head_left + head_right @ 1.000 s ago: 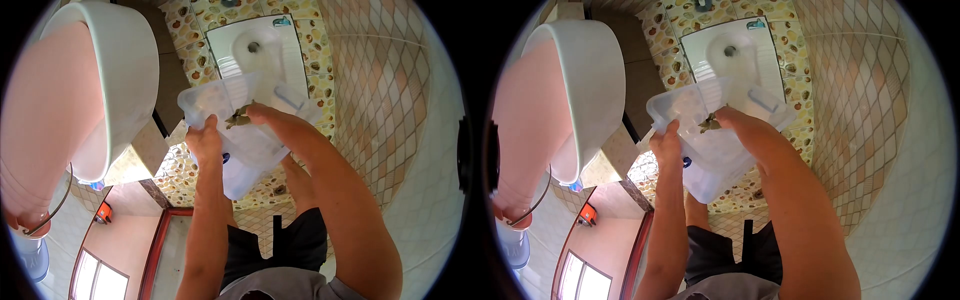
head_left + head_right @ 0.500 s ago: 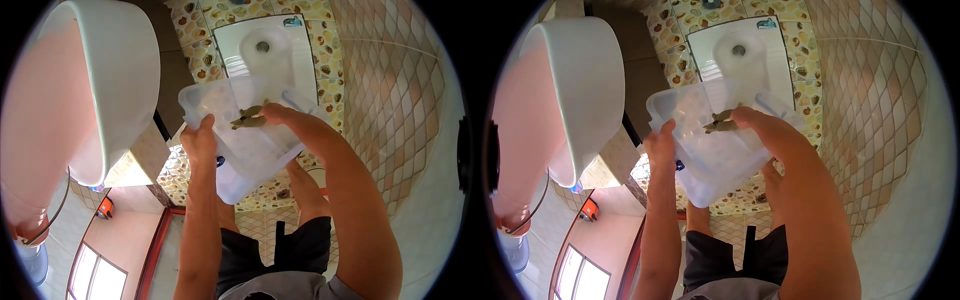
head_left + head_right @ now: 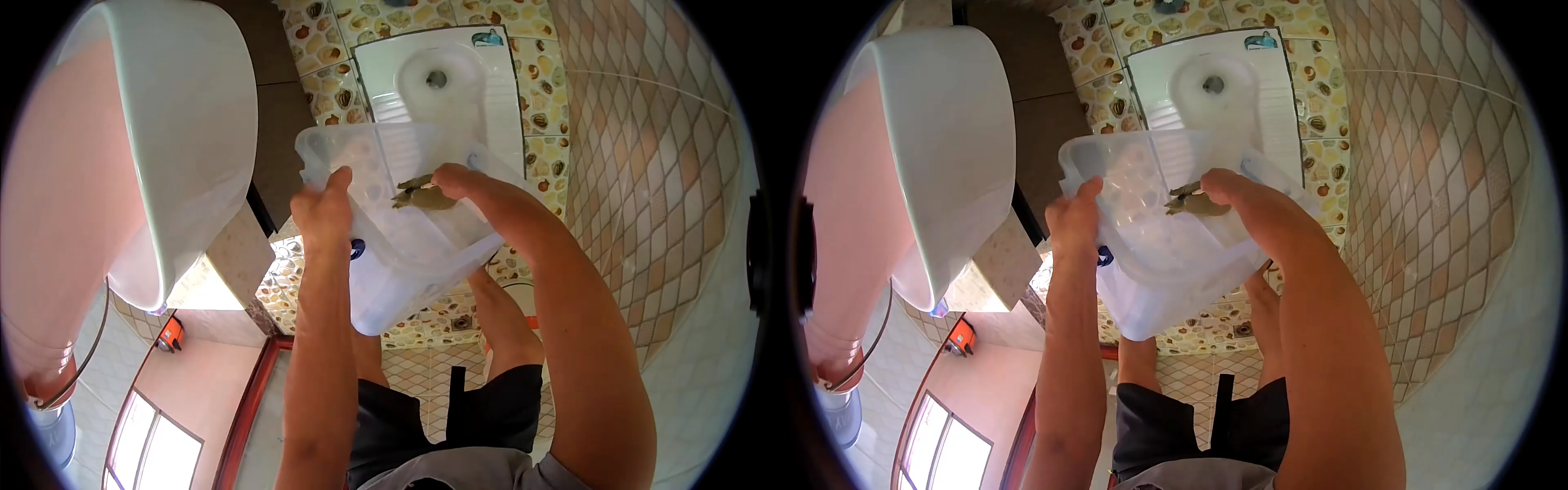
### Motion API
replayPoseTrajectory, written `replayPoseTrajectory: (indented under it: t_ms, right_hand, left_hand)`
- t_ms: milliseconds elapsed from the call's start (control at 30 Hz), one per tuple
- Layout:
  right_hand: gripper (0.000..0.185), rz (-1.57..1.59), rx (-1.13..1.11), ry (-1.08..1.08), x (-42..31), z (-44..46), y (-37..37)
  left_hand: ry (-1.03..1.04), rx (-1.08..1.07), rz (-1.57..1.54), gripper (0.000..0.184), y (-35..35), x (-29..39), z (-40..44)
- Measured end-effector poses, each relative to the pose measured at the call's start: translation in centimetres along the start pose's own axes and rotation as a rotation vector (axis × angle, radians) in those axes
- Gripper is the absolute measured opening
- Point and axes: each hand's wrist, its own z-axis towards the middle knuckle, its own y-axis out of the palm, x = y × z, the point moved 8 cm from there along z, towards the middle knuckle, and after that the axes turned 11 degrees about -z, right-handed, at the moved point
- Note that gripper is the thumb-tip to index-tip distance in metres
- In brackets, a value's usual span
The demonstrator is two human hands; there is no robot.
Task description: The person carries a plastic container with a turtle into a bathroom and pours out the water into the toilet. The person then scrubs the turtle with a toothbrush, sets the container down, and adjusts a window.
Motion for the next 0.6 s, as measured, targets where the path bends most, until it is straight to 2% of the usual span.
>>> replayPoseTrajectory:
  t_ms: [167,233,333,367,433,567,600]
  right_hand:
    - [0.021,0.051,0.037,-0.043,0.3,-1.1,-2.0]
    - [0.028,0.172,0.095,0.011,1.9,-1.8,-2.8]
    - [0.036,0.086,0.021,0.100,4.4,-2.4,-1.8]
    - [0.036,0.089,0.028,0.105,5.1,-2.5,-1.6]
    - [0.024,0.168,0.085,0.114,5.6,-2.6,-0.5]
    - [0.024,0.227,0.148,0.061,6.2,-1.6,1.5]
    - [0.030,0.194,0.104,0.038,5.7,-1.3,1.9]
  left_hand:
    - [0.047,-0.005,-0.052,0.036,0.9,0.9,0.4]
    - [-0.016,0.048,0.070,0.034,0.7,1.1,0.5]
    - [-0.071,0.063,0.145,0.033,0.3,-0.1,2.1]
    - [-0.063,0.058,0.147,0.033,0.4,-0.3,2.5]
    - [-0.043,0.046,0.059,0.035,0.4,-0.6,2.7]
    - [-0.073,0.030,-0.046,0.037,1.0,-0.8,2.9]
    - [-0.066,0.050,-0.014,0.038,1.0,-0.7,3.1]
